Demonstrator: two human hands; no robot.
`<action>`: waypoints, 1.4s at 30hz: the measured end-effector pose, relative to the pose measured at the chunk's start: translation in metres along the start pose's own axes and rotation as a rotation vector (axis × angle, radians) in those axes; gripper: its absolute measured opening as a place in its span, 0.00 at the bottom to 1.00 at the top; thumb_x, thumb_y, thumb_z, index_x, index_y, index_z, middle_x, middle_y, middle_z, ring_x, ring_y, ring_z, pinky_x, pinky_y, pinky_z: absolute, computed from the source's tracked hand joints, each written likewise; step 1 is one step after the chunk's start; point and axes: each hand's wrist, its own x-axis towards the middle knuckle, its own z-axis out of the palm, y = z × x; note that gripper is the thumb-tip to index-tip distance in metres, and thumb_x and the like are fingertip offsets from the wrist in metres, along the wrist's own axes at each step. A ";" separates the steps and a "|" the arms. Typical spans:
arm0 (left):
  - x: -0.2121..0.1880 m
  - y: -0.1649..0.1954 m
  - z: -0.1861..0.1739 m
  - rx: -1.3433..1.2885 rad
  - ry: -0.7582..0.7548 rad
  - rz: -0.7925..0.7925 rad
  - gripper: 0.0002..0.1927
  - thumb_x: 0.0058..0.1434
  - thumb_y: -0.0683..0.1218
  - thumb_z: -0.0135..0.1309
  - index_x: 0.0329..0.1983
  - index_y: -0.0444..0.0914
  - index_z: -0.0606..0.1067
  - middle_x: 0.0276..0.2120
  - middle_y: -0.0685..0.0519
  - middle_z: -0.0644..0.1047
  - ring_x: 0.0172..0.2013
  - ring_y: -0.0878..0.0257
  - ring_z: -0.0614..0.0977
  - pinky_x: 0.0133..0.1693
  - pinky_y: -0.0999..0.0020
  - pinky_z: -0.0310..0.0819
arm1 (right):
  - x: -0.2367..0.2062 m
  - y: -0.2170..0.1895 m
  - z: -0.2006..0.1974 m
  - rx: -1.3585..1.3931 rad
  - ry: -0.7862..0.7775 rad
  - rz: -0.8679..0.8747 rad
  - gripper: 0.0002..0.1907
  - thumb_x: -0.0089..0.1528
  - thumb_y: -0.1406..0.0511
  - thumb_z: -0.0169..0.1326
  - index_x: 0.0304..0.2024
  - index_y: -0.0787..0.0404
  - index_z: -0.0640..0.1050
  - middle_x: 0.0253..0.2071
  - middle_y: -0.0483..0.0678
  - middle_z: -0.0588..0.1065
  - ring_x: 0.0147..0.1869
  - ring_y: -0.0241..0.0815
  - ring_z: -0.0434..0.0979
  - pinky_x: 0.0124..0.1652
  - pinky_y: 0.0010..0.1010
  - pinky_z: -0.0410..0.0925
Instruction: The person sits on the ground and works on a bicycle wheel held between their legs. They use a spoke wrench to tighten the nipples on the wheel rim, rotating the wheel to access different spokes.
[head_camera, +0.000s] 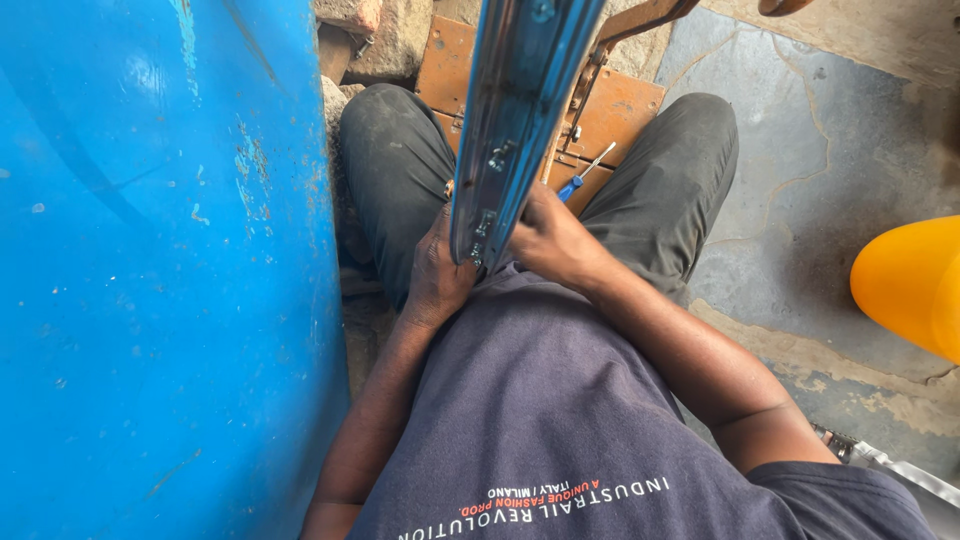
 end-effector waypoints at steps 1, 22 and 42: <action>0.001 0.002 -0.001 -0.005 -0.007 -0.028 0.21 0.77 0.48 0.47 0.67 0.32 0.64 0.50 0.41 0.77 0.50 0.49 0.85 0.52 0.55 0.85 | -0.001 0.000 -0.004 -0.032 -0.003 -0.017 0.16 0.70 0.63 0.53 0.58 0.64 0.73 0.51 0.53 0.78 0.58 0.44 0.79 0.58 0.40 0.75; -0.004 -0.005 0.008 -0.007 0.030 -0.002 0.18 0.74 0.44 0.51 0.63 0.33 0.65 0.49 0.45 0.75 0.48 0.54 0.84 0.51 0.57 0.85 | -0.004 0.019 -0.012 0.234 0.238 -0.009 0.09 0.66 0.66 0.60 0.44 0.60 0.73 0.40 0.46 0.78 0.45 0.35 0.82 0.46 0.30 0.83; 0.004 0.002 0.000 -0.015 0.001 -0.103 0.16 0.74 0.44 0.52 0.61 0.37 0.67 0.43 0.52 0.76 0.45 0.59 0.85 0.50 0.61 0.87 | -0.008 0.016 0.004 -0.030 0.281 -0.065 0.10 0.70 0.65 0.56 0.50 0.65 0.77 0.43 0.51 0.81 0.50 0.38 0.83 0.53 0.33 0.79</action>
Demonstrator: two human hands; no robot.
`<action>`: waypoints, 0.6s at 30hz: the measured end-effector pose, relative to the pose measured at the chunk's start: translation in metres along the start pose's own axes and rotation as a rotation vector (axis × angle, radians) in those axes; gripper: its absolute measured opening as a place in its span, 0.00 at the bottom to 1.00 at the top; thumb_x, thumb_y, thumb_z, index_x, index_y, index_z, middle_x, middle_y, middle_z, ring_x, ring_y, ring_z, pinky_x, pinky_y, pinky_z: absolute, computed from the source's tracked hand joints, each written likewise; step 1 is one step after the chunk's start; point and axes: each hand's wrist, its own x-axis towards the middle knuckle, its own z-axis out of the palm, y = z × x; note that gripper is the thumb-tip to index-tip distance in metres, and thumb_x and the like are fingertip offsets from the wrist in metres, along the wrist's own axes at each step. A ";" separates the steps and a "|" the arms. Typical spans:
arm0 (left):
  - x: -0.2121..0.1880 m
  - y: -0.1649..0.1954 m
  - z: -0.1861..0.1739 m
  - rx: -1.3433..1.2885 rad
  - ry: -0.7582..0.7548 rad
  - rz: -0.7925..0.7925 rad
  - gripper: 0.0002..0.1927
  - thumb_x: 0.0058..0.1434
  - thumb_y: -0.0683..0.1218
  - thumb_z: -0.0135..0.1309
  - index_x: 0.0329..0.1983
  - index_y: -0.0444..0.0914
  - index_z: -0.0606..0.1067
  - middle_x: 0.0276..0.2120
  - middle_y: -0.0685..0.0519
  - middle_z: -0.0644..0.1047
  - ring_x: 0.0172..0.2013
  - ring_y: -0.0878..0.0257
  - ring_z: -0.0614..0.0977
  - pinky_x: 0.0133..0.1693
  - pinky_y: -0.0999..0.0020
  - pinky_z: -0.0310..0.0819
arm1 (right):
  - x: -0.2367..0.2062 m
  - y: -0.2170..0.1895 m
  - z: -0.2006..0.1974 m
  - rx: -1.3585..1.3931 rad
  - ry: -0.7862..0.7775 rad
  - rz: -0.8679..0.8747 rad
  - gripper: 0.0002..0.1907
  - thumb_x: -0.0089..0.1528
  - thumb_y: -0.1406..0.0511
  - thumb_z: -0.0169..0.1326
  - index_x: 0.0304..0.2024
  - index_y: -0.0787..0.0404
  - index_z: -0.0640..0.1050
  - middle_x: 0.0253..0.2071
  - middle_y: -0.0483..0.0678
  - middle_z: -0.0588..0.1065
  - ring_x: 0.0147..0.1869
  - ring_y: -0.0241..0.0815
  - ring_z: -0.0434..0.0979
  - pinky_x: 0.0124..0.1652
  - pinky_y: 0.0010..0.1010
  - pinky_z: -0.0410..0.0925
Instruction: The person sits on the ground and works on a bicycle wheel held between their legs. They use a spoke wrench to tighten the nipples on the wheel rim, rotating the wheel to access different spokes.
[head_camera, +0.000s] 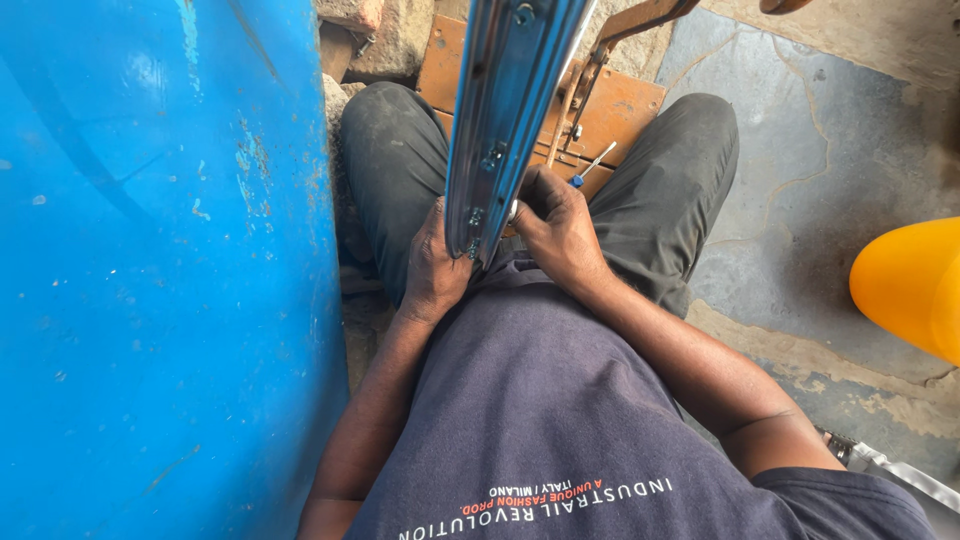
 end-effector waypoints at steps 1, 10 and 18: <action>-0.001 -0.001 0.000 -0.003 0.011 0.007 0.16 0.73 0.43 0.53 0.61 0.37 0.66 0.44 0.51 0.76 0.45 0.59 0.85 0.50 0.61 0.86 | 0.001 0.002 0.001 0.028 0.005 -0.013 0.10 0.70 0.65 0.56 0.50 0.64 0.76 0.44 0.51 0.81 0.51 0.38 0.82 0.54 0.33 0.78; -0.001 -0.005 0.002 -0.003 0.005 -0.013 0.18 0.70 0.41 0.56 0.61 0.36 0.66 0.44 0.51 0.76 0.44 0.58 0.85 0.48 0.61 0.86 | 0.001 0.009 0.002 -0.130 0.047 -0.028 0.08 0.71 0.67 0.56 0.49 0.64 0.73 0.39 0.52 0.78 0.43 0.38 0.81 0.44 0.29 0.79; 0.002 -0.005 0.002 0.032 0.016 0.040 0.19 0.71 0.42 0.56 0.61 0.36 0.65 0.44 0.51 0.76 0.44 0.58 0.85 0.49 0.61 0.86 | -0.006 -0.004 -0.009 -0.076 -0.065 -0.114 0.10 0.72 0.69 0.47 0.53 0.64 0.76 0.43 0.46 0.79 0.47 0.35 0.81 0.50 0.30 0.76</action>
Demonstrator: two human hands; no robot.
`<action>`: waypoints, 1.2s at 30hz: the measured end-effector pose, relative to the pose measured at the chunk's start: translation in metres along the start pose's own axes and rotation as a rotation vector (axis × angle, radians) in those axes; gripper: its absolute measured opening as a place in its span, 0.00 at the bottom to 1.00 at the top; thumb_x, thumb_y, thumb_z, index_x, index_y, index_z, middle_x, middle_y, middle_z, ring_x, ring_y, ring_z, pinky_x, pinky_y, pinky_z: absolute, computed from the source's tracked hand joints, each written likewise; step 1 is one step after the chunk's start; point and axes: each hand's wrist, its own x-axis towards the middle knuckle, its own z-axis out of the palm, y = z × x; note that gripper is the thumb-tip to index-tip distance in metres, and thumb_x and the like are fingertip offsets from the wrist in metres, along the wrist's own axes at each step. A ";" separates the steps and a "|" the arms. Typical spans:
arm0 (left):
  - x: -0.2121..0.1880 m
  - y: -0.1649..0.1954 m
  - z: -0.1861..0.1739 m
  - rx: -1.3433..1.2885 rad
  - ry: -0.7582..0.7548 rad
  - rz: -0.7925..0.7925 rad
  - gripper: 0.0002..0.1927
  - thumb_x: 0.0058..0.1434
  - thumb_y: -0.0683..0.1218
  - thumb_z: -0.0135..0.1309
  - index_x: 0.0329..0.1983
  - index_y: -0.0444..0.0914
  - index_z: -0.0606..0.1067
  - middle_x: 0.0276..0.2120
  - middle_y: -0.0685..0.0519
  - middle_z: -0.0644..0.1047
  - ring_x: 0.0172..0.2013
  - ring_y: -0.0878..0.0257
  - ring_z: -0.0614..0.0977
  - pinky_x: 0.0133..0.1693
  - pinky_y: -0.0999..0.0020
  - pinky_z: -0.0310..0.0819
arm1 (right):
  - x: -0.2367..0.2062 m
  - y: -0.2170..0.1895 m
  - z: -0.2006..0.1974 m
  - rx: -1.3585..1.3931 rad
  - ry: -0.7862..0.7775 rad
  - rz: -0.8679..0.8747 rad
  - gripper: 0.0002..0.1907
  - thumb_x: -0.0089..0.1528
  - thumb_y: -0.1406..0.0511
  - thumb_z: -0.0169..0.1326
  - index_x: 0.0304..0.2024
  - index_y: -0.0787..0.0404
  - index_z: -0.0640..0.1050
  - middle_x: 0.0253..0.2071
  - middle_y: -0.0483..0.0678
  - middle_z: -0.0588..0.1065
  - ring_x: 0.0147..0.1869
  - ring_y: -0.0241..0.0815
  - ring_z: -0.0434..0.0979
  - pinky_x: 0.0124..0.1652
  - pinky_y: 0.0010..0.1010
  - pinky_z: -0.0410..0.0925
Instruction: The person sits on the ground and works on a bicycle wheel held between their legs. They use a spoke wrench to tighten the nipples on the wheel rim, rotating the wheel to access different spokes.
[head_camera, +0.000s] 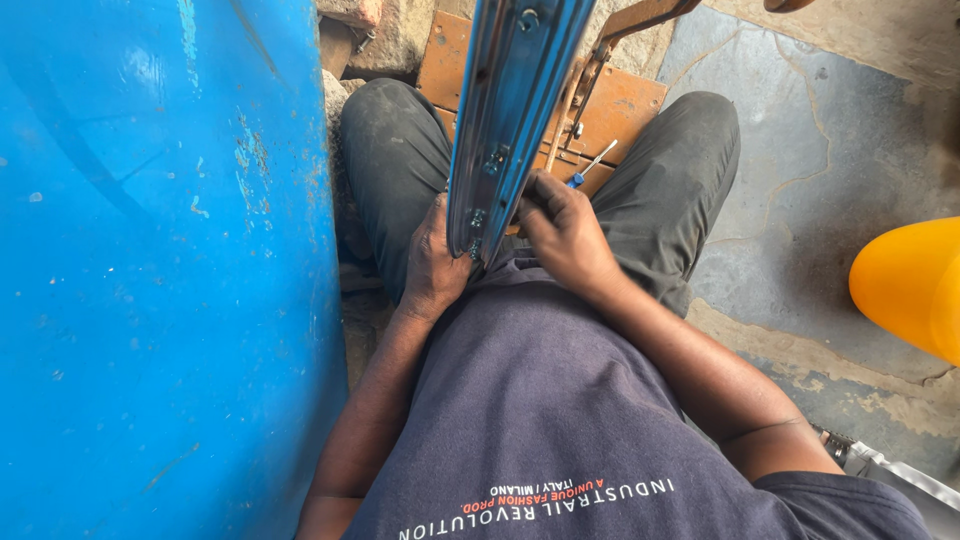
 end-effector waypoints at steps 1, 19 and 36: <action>-0.001 0.000 0.000 -0.018 -0.014 -0.056 0.18 0.71 0.42 0.56 0.60 0.36 0.66 0.42 0.51 0.77 0.43 0.59 0.85 0.48 0.62 0.86 | -0.001 -0.001 -0.003 0.054 -0.033 0.055 0.10 0.73 0.68 0.46 0.52 0.65 0.76 0.42 0.46 0.79 0.48 0.36 0.80 0.51 0.31 0.76; -0.006 -0.001 -0.004 0.069 -0.013 0.070 0.44 0.68 0.36 0.61 0.76 0.56 0.49 0.59 0.45 0.72 0.55 0.53 0.82 0.55 0.55 0.85 | 0.002 -0.003 -0.001 0.065 -0.073 0.090 0.16 0.71 0.68 0.47 0.61 0.63 0.72 0.49 0.50 0.77 0.55 0.39 0.78 0.56 0.34 0.76; -0.006 -0.005 -0.003 0.172 -0.072 0.047 0.45 0.68 0.34 0.58 0.78 0.54 0.48 0.61 0.41 0.72 0.50 0.55 0.85 0.50 0.62 0.90 | -0.002 -0.012 -0.005 0.268 -0.115 0.106 0.15 0.74 0.66 0.48 0.62 0.63 0.69 0.55 0.51 0.76 0.60 0.41 0.77 0.60 0.36 0.74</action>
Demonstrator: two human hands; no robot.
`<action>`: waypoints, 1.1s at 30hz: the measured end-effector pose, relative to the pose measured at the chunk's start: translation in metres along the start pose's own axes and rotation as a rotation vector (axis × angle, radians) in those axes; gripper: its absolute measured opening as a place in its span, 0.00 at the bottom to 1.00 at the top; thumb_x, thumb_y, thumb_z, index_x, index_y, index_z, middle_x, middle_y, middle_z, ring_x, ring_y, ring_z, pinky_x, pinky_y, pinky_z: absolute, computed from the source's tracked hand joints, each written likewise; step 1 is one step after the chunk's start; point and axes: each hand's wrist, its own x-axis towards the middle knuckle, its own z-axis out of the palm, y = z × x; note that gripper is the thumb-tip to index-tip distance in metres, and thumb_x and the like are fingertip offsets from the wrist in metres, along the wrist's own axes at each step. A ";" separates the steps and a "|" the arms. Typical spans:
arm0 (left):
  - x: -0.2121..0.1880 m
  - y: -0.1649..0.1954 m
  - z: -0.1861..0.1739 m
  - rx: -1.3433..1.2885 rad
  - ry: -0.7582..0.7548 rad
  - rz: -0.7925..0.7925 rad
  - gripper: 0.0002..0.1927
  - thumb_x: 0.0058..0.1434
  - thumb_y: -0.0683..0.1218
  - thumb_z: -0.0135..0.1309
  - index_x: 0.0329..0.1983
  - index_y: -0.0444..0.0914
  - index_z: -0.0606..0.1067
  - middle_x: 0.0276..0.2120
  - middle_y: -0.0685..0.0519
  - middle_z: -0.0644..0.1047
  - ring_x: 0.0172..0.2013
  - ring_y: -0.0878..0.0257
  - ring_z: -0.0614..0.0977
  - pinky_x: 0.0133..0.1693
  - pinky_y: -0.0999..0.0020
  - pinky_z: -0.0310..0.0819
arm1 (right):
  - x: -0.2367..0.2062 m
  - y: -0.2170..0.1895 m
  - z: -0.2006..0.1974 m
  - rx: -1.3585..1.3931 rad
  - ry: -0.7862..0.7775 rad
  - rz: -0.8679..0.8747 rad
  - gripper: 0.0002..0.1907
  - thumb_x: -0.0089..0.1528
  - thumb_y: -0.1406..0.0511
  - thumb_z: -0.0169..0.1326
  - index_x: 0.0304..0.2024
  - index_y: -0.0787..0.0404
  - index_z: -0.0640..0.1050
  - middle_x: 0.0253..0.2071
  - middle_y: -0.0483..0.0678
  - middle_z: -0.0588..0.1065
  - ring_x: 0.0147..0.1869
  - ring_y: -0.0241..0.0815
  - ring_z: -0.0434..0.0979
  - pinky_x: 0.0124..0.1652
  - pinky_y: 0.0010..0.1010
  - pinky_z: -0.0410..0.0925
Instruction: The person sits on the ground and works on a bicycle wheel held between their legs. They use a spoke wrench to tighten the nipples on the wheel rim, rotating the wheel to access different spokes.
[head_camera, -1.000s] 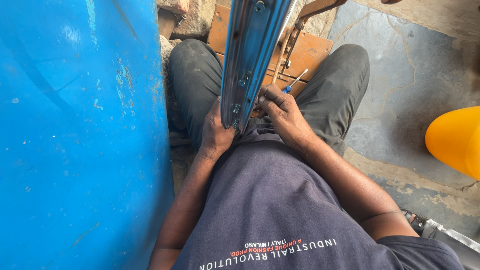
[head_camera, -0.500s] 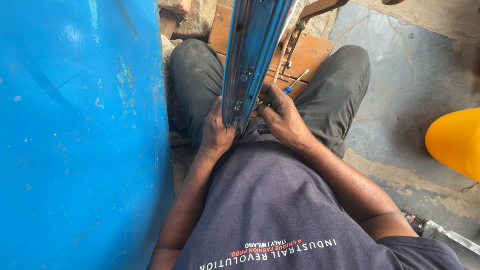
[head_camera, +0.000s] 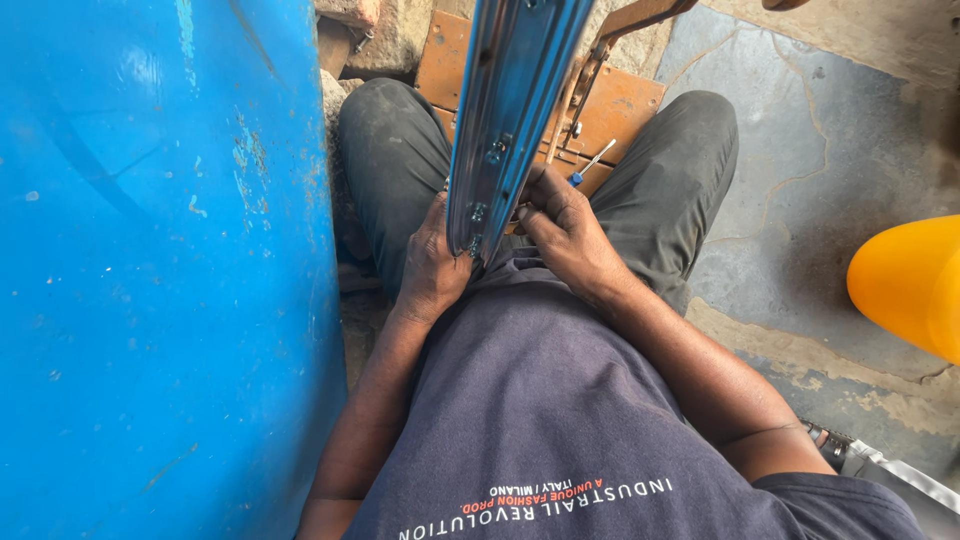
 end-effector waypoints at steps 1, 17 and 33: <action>0.000 0.000 0.000 0.024 0.059 0.106 0.48 0.67 0.34 0.58 0.78 0.56 0.45 0.62 0.41 0.71 0.52 0.54 0.85 0.51 0.61 0.89 | 0.000 0.000 0.000 -0.066 0.039 0.022 0.14 0.75 0.66 0.47 0.62 0.63 0.70 0.54 0.51 0.75 0.59 0.41 0.78 0.59 0.36 0.75; -0.003 -0.004 0.000 0.113 0.088 0.222 0.43 0.68 0.34 0.57 0.76 0.52 0.48 0.62 0.42 0.71 0.53 0.54 0.84 0.52 0.61 0.88 | 0.000 0.002 0.002 -0.105 0.112 0.052 0.16 0.74 0.68 0.45 0.64 0.63 0.69 0.56 0.55 0.76 0.59 0.44 0.81 0.60 0.40 0.77; 0.007 0.015 -0.009 -0.173 -0.002 -0.066 0.28 0.69 0.42 0.60 0.67 0.35 0.61 0.46 0.50 0.75 0.44 0.55 0.87 0.47 0.61 0.88 | 0.002 -0.006 -0.005 0.087 -0.061 -0.032 0.22 0.71 0.74 0.41 0.68 0.62 0.65 0.62 0.57 0.74 0.68 0.48 0.75 0.66 0.41 0.70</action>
